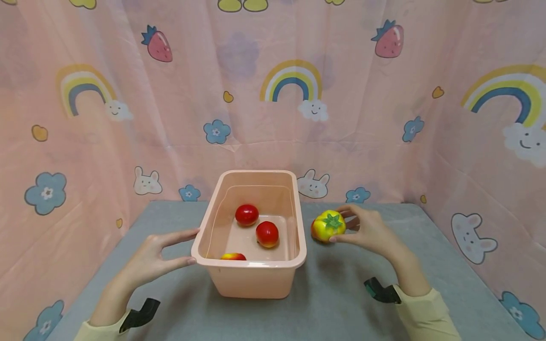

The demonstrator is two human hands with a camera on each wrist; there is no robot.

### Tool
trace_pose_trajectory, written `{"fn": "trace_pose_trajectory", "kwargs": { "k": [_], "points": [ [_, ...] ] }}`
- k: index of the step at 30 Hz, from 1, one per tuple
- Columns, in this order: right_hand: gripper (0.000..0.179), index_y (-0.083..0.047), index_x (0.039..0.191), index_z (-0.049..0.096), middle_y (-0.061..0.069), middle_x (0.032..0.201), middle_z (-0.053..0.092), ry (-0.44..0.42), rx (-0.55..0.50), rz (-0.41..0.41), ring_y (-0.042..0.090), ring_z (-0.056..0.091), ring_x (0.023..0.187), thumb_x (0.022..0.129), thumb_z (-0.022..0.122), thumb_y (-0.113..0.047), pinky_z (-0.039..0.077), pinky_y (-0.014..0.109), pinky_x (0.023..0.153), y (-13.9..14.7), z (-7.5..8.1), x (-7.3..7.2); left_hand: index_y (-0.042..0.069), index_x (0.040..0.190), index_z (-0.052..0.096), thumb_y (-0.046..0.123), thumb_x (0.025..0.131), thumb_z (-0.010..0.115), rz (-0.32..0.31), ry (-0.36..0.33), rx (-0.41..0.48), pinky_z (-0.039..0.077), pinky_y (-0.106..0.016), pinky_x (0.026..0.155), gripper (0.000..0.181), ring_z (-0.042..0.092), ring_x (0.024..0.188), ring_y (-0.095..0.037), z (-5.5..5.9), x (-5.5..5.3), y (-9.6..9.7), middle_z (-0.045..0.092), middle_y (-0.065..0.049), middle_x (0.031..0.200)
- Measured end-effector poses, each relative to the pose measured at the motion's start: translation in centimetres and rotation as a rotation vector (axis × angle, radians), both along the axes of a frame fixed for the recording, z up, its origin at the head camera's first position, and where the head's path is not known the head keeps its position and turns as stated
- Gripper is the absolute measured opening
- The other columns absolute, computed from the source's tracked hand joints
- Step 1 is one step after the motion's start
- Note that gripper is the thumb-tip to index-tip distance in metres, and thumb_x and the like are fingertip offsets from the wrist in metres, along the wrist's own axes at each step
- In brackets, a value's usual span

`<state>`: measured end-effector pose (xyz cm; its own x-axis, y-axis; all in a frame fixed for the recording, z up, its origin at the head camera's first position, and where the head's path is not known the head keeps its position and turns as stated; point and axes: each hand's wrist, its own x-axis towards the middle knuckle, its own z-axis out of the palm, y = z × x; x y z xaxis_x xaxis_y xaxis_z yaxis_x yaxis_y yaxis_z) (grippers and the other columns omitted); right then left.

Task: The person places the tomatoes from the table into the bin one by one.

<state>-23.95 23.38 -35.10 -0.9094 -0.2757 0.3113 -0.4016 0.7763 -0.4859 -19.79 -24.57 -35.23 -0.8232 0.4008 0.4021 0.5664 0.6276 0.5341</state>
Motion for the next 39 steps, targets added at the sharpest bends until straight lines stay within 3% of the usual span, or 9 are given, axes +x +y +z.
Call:
{"fn": "trace_pose_trajectory", "kwargs": {
  "k": [18, 33, 39],
  "points": [
    [0.073, -0.013, 0.122, 0.055, 0.011, 0.113, 0.065, 0.002, -0.008, -0.015, 0.029, 0.067, 0.091, 0.067, 0.078, -0.056, 0.058, 0.041, 0.073, -0.5, 2.6, 0.0, 0.019, 0.128, 0.061, 0.032, 0.079, 0.077, -0.020, -0.008, 0.001, 0.050, -0.056, 0.087, 0.053, 0.062, 0.113, -0.025, 0.4, 0.3, 0.1, 0.065, 0.001, 0.123],
    [0.072, -0.017, 0.124, 0.054, 0.008, 0.116, 0.064, 0.029, 0.000, 0.028, 0.025, 0.067, 0.092, 0.067, 0.079, -0.054, 0.058, 0.040, 0.076, -1.9, 4.6, 0.0, 0.021, 0.127, 0.062, 0.034, 0.077, 0.078, -0.008, 0.008, -0.016, 0.052, -0.050, 0.088, 0.054, 0.062, 0.112, -0.016, 0.1, -0.1, -0.1, 0.065, 0.008, 0.122],
    [0.072, -0.015, 0.123, 0.055, 0.008, 0.115, 0.066, 0.020, 0.008, 0.047, 0.025, 0.068, 0.093, 0.067, 0.081, -0.051, 0.058, 0.039, 0.077, -2.7, 5.5, -0.2, 0.020, 0.127, 0.062, 0.034, 0.077, 0.078, -0.018, 0.001, -0.011, 0.052, -0.052, 0.088, 0.054, 0.063, 0.113, -0.019, 0.1, -0.2, -0.1, 0.065, 0.006, 0.123]
  ]
}}
